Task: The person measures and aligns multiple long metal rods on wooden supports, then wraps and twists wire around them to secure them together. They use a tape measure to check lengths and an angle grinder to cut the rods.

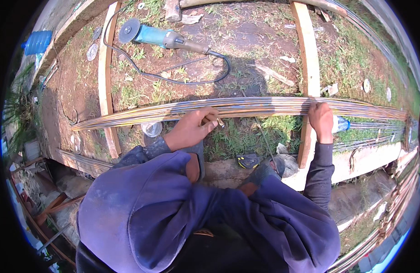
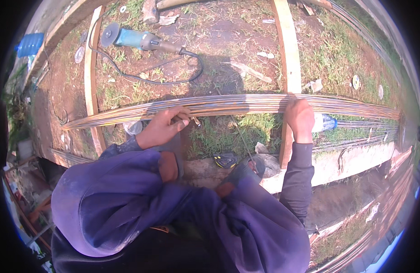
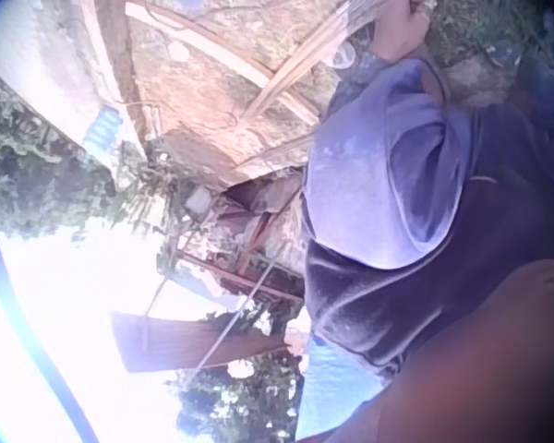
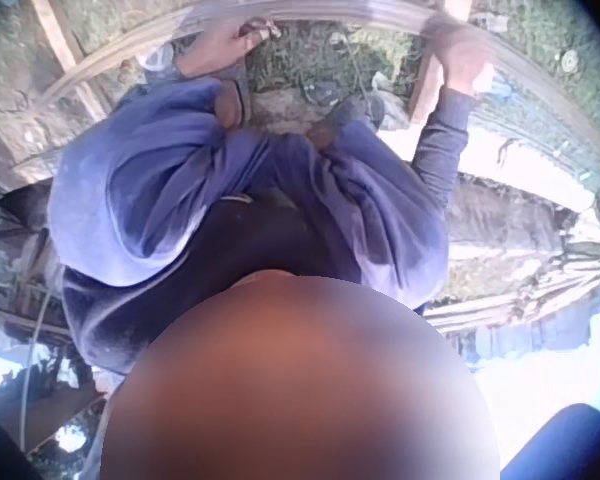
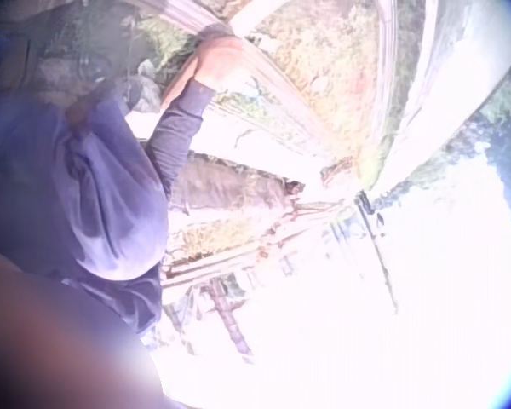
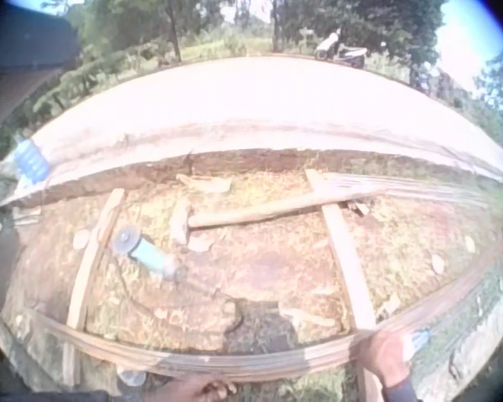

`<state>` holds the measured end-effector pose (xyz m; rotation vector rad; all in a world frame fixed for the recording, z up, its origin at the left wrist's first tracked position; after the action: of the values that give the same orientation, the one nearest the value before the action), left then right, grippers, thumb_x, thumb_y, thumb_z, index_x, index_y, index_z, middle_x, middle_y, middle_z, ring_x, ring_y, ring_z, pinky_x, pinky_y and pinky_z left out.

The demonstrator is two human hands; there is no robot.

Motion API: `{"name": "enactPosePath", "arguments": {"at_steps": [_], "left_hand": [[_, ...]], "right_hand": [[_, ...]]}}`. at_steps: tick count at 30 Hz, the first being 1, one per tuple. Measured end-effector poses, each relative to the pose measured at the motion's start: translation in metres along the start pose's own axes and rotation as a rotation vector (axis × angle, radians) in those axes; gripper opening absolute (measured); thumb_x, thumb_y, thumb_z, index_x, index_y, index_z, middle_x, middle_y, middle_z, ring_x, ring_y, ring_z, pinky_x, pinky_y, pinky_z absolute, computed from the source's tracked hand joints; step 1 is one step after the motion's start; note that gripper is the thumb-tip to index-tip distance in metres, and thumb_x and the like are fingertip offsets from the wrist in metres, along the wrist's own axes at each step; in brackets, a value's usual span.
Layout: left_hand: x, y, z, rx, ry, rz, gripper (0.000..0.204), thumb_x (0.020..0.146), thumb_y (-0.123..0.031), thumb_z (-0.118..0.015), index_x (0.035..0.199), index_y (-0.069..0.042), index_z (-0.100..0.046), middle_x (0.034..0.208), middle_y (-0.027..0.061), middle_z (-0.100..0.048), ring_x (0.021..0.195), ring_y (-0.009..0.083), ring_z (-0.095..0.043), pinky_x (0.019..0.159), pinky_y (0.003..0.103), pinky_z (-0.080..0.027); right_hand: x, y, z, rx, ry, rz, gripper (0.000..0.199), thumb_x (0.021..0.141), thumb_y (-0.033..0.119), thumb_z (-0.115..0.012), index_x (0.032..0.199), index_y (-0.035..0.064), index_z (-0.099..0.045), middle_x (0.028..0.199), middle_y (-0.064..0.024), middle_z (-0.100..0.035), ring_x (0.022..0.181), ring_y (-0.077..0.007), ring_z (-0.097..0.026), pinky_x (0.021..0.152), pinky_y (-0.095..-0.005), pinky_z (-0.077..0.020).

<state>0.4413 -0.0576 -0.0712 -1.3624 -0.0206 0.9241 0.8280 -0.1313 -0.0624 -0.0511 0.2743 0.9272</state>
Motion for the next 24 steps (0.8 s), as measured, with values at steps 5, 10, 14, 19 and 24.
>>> {"name": "enactPosePath", "arguments": {"at_steps": [5,10,14,19,24], "left_hand": [[0.019,-0.008,0.031,-0.009,-0.156,0.038,0.031,0.097,-0.014,-0.064,0.125,0.0,-0.061,0.1,0.0097,-0.072,0.083,0.0147,-0.065,0.074,0.031,-0.053],[0.035,-0.036,0.016,0.006,-0.119,-0.061,0.032,0.097,-0.014,-0.065,0.125,0.0,-0.062,0.1,0.0114,-0.072,0.083,0.0154,-0.065,0.075,0.032,-0.051],[0.034,-0.031,-0.003,-0.046,-0.035,-0.072,0.033,0.098,-0.016,-0.065,0.125,0.001,-0.062,0.1,0.0093,-0.071,0.088,0.0136,-0.064,0.077,0.029,-0.05],[0.031,-0.019,-0.005,-0.063,-0.048,-0.094,0.035,0.098,-0.016,-0.067,0.127,0.001,-0.06,0.099,0.0125,-0.07,0.084,0.0171,-0.064,0.075,0.035,-0.052],[0.043,-0.035,-0.017,-0.033,-0.019,-0.113,0.034,0.097,-0.016,-0.067,0.126,0.001,-0.061,0.099,0.0104,-0.07,0.087,0.0163,-0.064,0.075,0.035,-0.052]], "right_hand": [[0.016,-0.06,-0.048,0.361,-0.033,-0.209,0.044,0.095,0.03,-0.057,0.073,-0.0068,-0.067,0.069,-0.02,-0.067,0.065,-0.0317,-0.066,0.064,-0.0423,-0.0499],[0.007,-0.038,-0.044,0.839,0.205,-0.406,0.04,0.094,0.031,-0.057,0.067,0.0028,-0.061,0.051,0.0012,-0.047,0.044,-0.0091,-0.04,0.043,-0.0289,-0.0283],[-0.029,-0.022,-0.034,0.798,0.065,-0.211,0.055,0.101,0.041,-0.059,0.061,0.0029,-0.059,0.053,0.0012,-0.05,0.049,-0.0088,-0.042,0.048,-0.0308,-0.0324],[-0.116,0.054,-0.061,0.348,0.211,0.13,0.027,0.09,0.032,-0.071,0.093,0.0056,-0.066,0.081,-0.0153,-0.069,0.077,-0.0337,-0.07,0.067,-0.0459,-0.0537],[-0.152,0.057,-0.102,0.244,0.064,0.3,0.021,0.085,0.021,-0.067,0.099,0.0071,-0.062,0.092,-0.0109,-0.066,0.088,-0.0347,-0.068,0.07,-0.0462,-0.0558]]}}
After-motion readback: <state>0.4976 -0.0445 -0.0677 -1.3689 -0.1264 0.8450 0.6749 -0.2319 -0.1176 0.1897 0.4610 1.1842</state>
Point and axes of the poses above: each hand's wrist, its own x-axis towards the middle knuckle, its own z-axis out of the back of the hand, y = z × x, the point moved 9 cm from there along x, towards the middle knuckle
